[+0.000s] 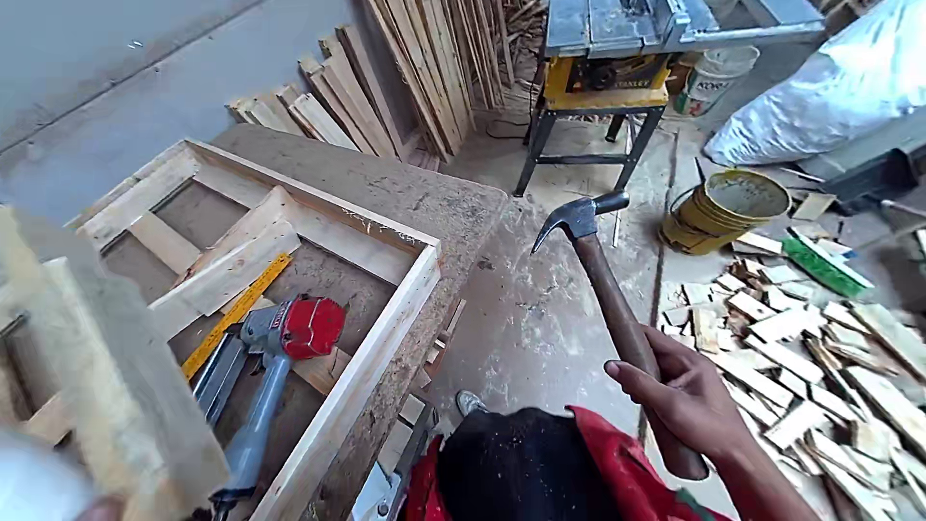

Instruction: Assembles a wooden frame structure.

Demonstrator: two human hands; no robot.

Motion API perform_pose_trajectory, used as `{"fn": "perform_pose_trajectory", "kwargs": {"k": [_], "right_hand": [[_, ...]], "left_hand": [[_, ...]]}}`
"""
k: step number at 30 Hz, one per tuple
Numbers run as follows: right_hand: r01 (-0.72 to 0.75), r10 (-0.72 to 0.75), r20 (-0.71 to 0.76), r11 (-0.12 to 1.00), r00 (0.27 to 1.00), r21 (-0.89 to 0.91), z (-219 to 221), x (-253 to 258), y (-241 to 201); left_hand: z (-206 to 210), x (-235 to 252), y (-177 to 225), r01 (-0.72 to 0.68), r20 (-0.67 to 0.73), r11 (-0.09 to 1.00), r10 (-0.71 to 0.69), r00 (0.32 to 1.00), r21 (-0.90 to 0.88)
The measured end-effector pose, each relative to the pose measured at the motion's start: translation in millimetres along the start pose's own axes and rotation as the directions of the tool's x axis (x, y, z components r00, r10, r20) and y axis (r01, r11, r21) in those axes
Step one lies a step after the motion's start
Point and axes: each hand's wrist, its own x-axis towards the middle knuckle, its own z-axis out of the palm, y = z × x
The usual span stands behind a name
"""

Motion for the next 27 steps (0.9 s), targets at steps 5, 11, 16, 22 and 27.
{"fn": "perform_pose_trajectory", "kwargs": {"k": [5,11,16,22,27], "right_hand": [[-0.078,0.078,-0.015,0.997,0.997,-0.006,-21.9,29.3,5.8],[-0.114,0.112,0.064,0.993,0.992,0.035,-2.5,117.6,19.6],[-0.122,0.114,0.305,0.993,0.946,0.006,-0.5,226.9,30.0],[-0.028,0.076,0.589,0.996,0.805,-0.090,-23.5,350.9,36.5],[0.063,0.056,0.719,0.988,0.692,-0.138,-30.6,418.1,31.4]], "left_hand": [[74.3,76.0,-8.3,0.155,0.066,0.987,-0.153,0.986,-0.032],[139.5,119.2,-13.6,-0.108,0.126,0.961,0.143,0.982,-0.253],[290.3,126.7,33.6,-0.042,0.263,0.999,0.040,0.964,0.000],[429.9,221.6,-2.8,0.140,0.189,0.984,-0.158,0.969,0.108],[479.8,294.5,-79.1,0.241,0.035,0.879,-0.279,0.960,0.412]]}}
